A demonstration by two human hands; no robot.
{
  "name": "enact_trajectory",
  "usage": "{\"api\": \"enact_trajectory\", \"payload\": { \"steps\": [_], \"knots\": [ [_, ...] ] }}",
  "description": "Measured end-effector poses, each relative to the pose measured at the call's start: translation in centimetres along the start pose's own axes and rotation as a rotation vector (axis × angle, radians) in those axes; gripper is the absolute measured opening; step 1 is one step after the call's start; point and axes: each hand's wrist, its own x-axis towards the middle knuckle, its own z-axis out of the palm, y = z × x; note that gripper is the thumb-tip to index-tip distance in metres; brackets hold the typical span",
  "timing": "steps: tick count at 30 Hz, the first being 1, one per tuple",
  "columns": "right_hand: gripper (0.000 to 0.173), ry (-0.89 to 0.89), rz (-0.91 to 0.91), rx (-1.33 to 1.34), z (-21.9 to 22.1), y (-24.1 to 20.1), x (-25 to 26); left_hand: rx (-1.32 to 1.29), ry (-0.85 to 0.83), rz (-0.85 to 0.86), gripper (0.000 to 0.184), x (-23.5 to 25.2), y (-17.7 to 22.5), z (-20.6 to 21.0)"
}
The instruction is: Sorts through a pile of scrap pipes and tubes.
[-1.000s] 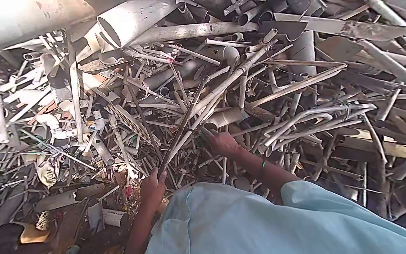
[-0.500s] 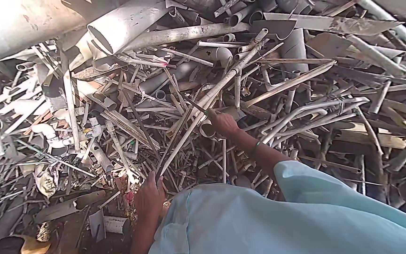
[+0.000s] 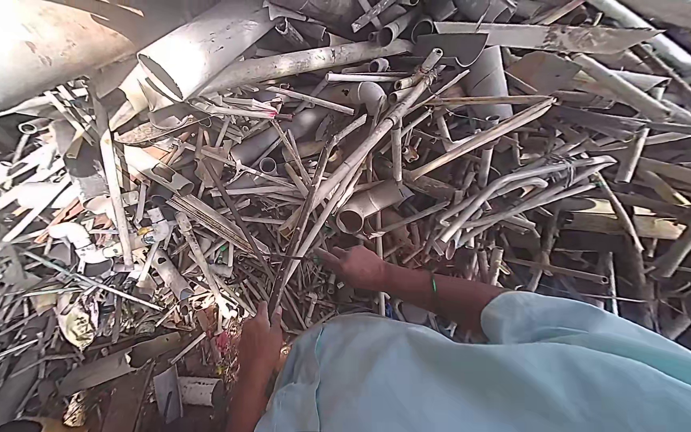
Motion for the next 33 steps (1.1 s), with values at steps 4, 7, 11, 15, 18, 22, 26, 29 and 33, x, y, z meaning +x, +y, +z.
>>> {"api": "enact_trajectory", "payload": {
  "steps": [4, 7, 11, 15, 18, 22, 26, 29, 33],
  "knots": [
    [0.052, 0.160, 0.290, -0.007, -2.3, 5.4, 2.2, -0.142, -0.034, 0.023, 0.041, 0.7, -1.0, 1.2],
    [0.046, 0.296, 0.497, 0.016, -4.0, 7.7, 3.3, -0.185, -0.030, 0.042, 0.040, 0.8, -1.4, 1.5],
    [0.052, 0.000, 0.114, 0.043, -1.1, 1.4, 0.2, -0.104, -0.043, 0.005, 0.043, 0.4, -0.6, 0.8],
    [0.051, 0.104, 0.200, -0.008, -2.5, 4.8, 1.5, -0.069, 0.008, 0.015, 0.044, -0.1, -0.4, 0.8],
    [0.040, 0.373, 0.528, -0.014, -5.4, 10.6, 3.7, 0.013, 0.090, 0.017, 0.045, -0.8, -0.2, 0.6],
    [0.046, 0.162, 0.375, 0.026, -4.5, 5.8, 2.7, 0.077, 0.139, 0.028, 0.043, -1.2, -0.8, 0.2],
    [0.053, 0.049, 0.017, -0.031, -2.0, 2.5, 1.4, 0.084, 0.157, 0.062, 0.043, -1.3, -1.3, 0.5],
    [0.051, 0.250, 0.398, -0.030, -5.1, 9.3, 3.7, 0.065, 0.175, 0.091, 0.041, -1.2, -1.7, 1.0],
    [0.042, 0.319, 0.517, 0.036, -6.3, 11.3, 4.3, 0.007, 0.127, 0.086, 0.041, -0.9, -2.0, 0.9]
  ]
}}
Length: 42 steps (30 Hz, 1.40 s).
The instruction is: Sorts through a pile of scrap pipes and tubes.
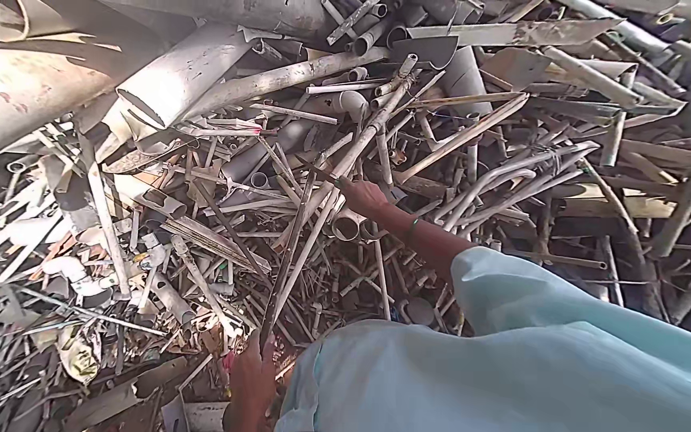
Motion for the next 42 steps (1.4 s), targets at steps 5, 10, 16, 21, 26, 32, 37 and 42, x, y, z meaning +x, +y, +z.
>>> {"api": "enact_trajectory", "payload": {
  "steps": [5, 10, 16, 21, 26, 32, 37, 42],
  "knots": [
    [0.050, -0.259, -0.649, -0.011, 3.9, -5.0, -7.6, -0.225, -0.102, 0.028, 0.043, 0.9, -2.2, 1.4],
    [0.042, 0.097, -0.074, 0.024, 1.7, 1.7, -0.1, -0.404, -0.162, 0.041, 0.041, 1.2, -3.5, 2.5],
    [0.049, -0.258, -0.393, 0.060, 2.8, -3.4, -6.9, -0.333, -0.168, 0.029, 0.040, 1.3, -3.0, 2.2],
    [0.048, -0.144, -0.390, -0.067, 1.8, -1.1, -4.5, -0.275, -0.145, 0.028, 0.043, 0.9, -3.0, 2.5],
    [0.048, -0.019, -0.012, 0.009, 0.5, 0.0, -1.3, -0.097, -0.070, -0.040, 0.045, 0.0, -1.2, 2.2],
    [0.049, -0.236, -0.566, -0.031, 3.0, -3.6, -7.5, -0.060, -0.047, -0.047, 0.046, -0.3, -1.2, 2.3],
    [0.045, 0.045, -0.013, 0.028, 0.0, 3.0, 0.4, -0.039, -0.047, -0.054, 0.044, -0.5, -0.7, 2.3],
    [0.052, -0.283, -0.446, 0.041, 2.6, -2.8, -6.7, -0.037, -0.032, -0.025, 0.045, -0.6, -0.6, 2.5]
  ]
}}
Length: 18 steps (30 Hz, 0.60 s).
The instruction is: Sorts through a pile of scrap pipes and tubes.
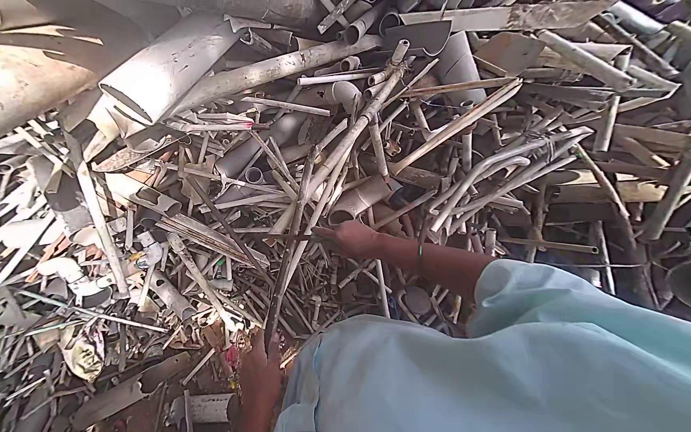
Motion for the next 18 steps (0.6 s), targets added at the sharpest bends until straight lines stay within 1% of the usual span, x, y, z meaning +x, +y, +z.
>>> {"api": "enact_trajectory", "payload": {
  "steps": [1, 2, 3, 4, 6, 7, 8, 9, 10, 11, 13, 14, 15, 16, 17, 18],
  "knots": [
    [0.052, -0.054, -0.115, -0.050, 0.5, -0.8, -0.4, -0.008, 0.008, 0.011, 0.045, 0.0, -0.2, 0.0],
    [0.052, -0.052, -0.171, -0.103, 0.4, -0.4, -0.4, -0.012, 0.012, 0.020, 0.045, 0.0, -0.3, 0.1],
    [0.051, -0.008, -0.140, -0.139, -0.3, 0.9, -0.1, -0.018, 0.012, 0.023, 0.046, -0.1, -0.3, 0.2],
    [0.048, 0.079, -0.019, -0.147, -1.3, 2.9, 0.5, -0.019, 0.007, 0.020, 0.045, -0.2, -0.3, 0.2],
    [0.047, 0.263, 0.338, -0.114, -4.5, 7.3, 2.1, -0.025, 0.005, 0.000, 0.043, -0.3, -0.2, 0.2],
    [0.048, 0.323, 0.468, -0.106, -5.9, 8.9, 2.6, -0.021, 0.003, -0.018, 0.044, -0.4, -0.1, 0.2],
    [0.048, 0.356, 0.528, -0.099, -6.5, 9.4, 2.6, -0.001, -0.003, -0.032, 0.045, -0.4, -0.1, 0.2],
    [0.046, 0.361, 0.519, -0.084, -6.3, 9.0, 2.5, 0.002, -0.005, -0.032, 0.046, -0.3, -0.1, 0.1],
    [0.045, 0.314, 0.453, -0.067, -5.4, 7.5, 2.0, -0.009, -0.011, -0.027, 0.046, -0.2, -0.2, 0.1],
    [0.045, 0.221, 0.337, -0.045, -3.8, 5.3, 1.0, -0.024, -0.022, -0.024, 0.045, -0.2, -0.2, 0.2],
    [0.050, -0.010, 0.019, -0.041, -0.6, 1.1, -0.9, -0.040, -0.051, -0.028, 0.045, 0.0, -0.1, 0.0],
    [0.052, -0.061, -0.150, -0.089, 0.6, 0.1, -1.4, -0.058, -0.059, -0.022, 0.044, 0.1, -0.3, 0.1],
    [0.052, -0.057, -0.268, -0.145, 1.0, 0.1, -1.4, -0.092, -0.060, -0.006, 0.043, 0.1, -0.6, 0.1],
    [0.053, -0.035, -0.272, -0.161, 0.8, 0.9, -1.0, -0.136, -0.058, 0.013, 0.042, 0.1, -0.8, 0.3],
    [0.052, 0.021, -0.167, -0.139, 0.0, 2.5, -0.4, -0.183, -0.062, 0.023, 0.041, 0.1, -1.2, 0.4],
    [0.049, 0.129, -0.002, -0.094, -1.0, 4.7, 0.6, -0.231, -0.074, 0.023, 0.039, 0.3, -1.5, 0.7]
  ]
}}
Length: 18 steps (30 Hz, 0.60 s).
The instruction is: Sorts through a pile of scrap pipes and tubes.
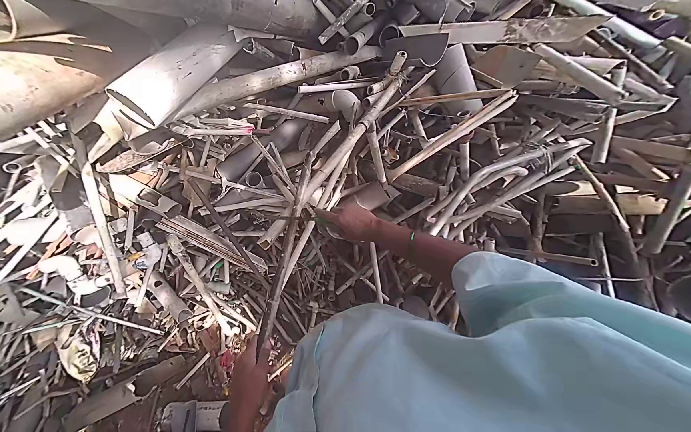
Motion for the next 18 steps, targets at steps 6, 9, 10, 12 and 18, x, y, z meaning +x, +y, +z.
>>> {"api": "enact_trajectory", "payload": {
  "steps": [6, 9, 10, 12, 18],
  "knots": [
    [0.046, 0.096, 0.327, 0.110, -0.9, 0.3, 0.8, -0.292, -0.081, -0.096, 0.030, 0.7, -0.4, 1.4],
    [0.052, -0.186, -0.114, 0.064, 1.7, -5.4, -2.6, -0.378, -0.114, -0.137, 0.028, 0.7, -0.1, 1.7],
    [0.054, -0.184, -0.215, 0.016, 2.2, -5.5, -2.9, -0.407, -0.120, -0.132, 0.028, 0.6, 0.0, 1.7],
    [0.051, -0.120, -0.216, -0.040, 1.9, -2.8, -2.0, -0.466, -0.140, -0.118, 0.030, 0.6, 0.3, 2.0],
    [0.050, -0.010, 0.046, 0.066, 1.9, -1.9, -0.9, -0.398, -0.078, -0.051, 0.038, 2.3, 1.7, 3.8]
  ]
}}
